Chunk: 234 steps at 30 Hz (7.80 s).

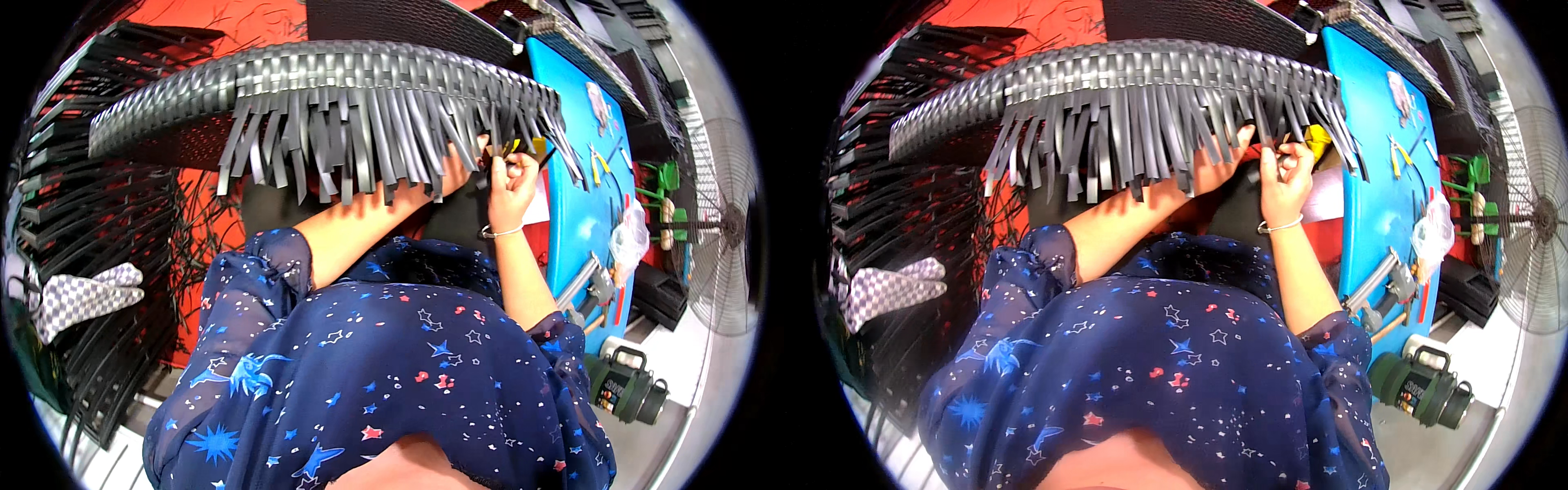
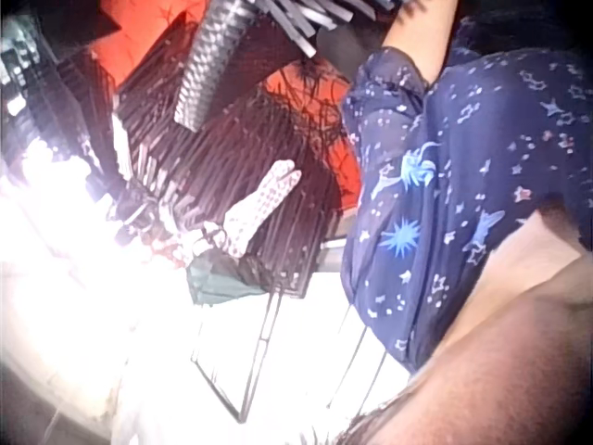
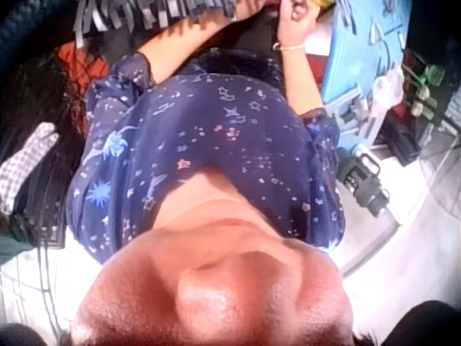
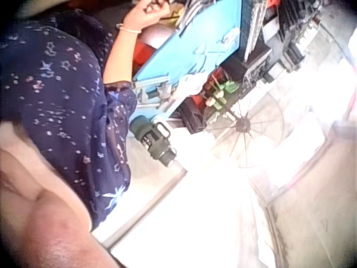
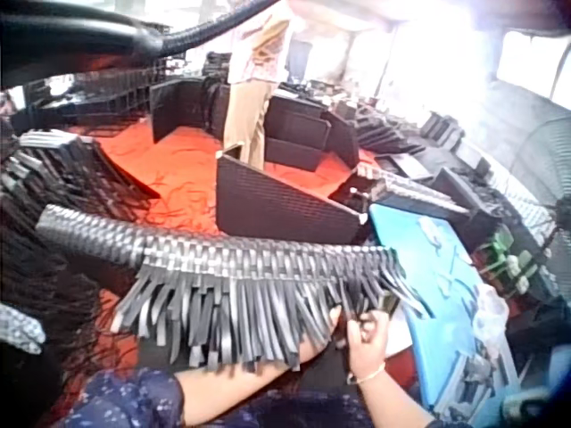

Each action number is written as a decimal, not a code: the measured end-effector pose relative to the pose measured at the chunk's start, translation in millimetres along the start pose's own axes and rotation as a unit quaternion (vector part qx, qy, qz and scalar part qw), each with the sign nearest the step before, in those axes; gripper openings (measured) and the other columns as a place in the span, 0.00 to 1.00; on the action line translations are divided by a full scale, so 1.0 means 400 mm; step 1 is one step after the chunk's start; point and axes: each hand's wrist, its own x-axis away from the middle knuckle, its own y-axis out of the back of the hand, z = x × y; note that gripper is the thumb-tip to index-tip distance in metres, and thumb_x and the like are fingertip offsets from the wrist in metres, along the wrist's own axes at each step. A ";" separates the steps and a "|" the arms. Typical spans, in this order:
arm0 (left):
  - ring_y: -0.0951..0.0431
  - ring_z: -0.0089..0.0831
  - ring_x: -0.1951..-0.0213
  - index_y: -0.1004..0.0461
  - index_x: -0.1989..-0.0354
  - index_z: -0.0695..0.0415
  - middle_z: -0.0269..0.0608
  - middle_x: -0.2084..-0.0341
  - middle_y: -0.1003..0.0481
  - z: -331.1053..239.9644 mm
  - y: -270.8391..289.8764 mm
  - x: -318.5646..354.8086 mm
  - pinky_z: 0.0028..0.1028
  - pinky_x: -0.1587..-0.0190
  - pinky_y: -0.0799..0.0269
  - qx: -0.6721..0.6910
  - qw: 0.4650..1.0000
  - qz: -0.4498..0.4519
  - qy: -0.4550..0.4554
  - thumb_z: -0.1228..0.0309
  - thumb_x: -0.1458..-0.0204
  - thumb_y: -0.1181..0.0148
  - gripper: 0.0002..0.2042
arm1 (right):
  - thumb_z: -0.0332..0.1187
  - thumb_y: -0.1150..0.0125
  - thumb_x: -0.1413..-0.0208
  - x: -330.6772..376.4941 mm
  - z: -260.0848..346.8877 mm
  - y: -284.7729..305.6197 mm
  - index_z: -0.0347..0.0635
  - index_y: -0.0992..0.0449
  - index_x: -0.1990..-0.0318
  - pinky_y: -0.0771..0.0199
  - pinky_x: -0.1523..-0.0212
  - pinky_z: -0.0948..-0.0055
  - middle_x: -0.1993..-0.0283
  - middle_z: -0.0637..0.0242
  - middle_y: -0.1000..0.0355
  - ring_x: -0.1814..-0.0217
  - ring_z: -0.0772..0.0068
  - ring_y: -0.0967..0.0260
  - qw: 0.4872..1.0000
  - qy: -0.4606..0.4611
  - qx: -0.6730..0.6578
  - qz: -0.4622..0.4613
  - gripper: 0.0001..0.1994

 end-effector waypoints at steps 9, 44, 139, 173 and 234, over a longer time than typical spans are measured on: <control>0.22 0.35 0.71 0.25 0.52 0.55 0.42 0.63 0.25 0.112 0.101 0.090 0.31 0.74 0.24 0.127 0.990 0.057 -0.035 0.53 0.36 0.53 0.19 | 0.37 0.43 0.35 0.014 -0.057 -0.037 0.32 0.21 0.64 0.31 0.71 0.64 0.77 0.55 0.27 0.76 0.67 0.33 0.989 0.049 0.141 0.022 0.14; 0.22 0.45 0.68 0.23 0.53 0.50 0.46 0.58 0.25 0.304 0.389 0.353 0.46 0.68 0.24 0.266 0.938 0.189 0.118 0.49 0.46 0.44 0.21 | 0.37 0.52 0.36 0.152 -0.192 0.138 0.31 0.36 0.48 0.33 0.60 0.57 0.58 0.49 0.30 0.61 0.50 0.32 0.929 0.179 0.280 0.163 0.17; 0.22 0.47 0.52 0.24 0.49 0.56 0.45 0.52 0.23 0.753 0.473 0.082 0.39 0.51 0.27 0.594 0.527 0.596 0.120 0.65 0.42 0.41 0.15 | 0.36 0.40 0.36 0.159 0.243 0.107 0.40 0.28 0.72 0.43 0.82 0.82 0.82 0.77 0.37 0.84 0.86 0.42 0.947 -0.279 0.028 0.157 0.13; 0.19 0.47 0.61 0.21 0.57 0.60 0.51 0.68 0.20 0.871 0.038 -0.018 0.35 0.58 0.27 0.387 0.807 0.396 0.208 0.49 0.40 0.47 0.23 | 0.50 0.47 0.34 -0.031 -0.009 -0.086 0.36 0.27 0.72 0.42 0.89 0.73 0.88 0.68 0.36 0.92 0.76 0.40 0.969 -0.211 0.018 0.128 0.24; 0.21 0.37 0.59 0.24 0.56 0.59 0.42 0.66 0.21 1.067 -0.054 0.215 0.33 0.52 0.28 0.448 0.813 0.124 0.351 0.64 0.38 0.50 0.13 | 0.56 0.31 0.49 0.069 0.174 0.042 0.35 0.32 0.40 0.26 0.49 0.72 0.47 0.64 0.26 0.49 0.73 0.27 0.874 -0.318 -0.194 0.311 0.39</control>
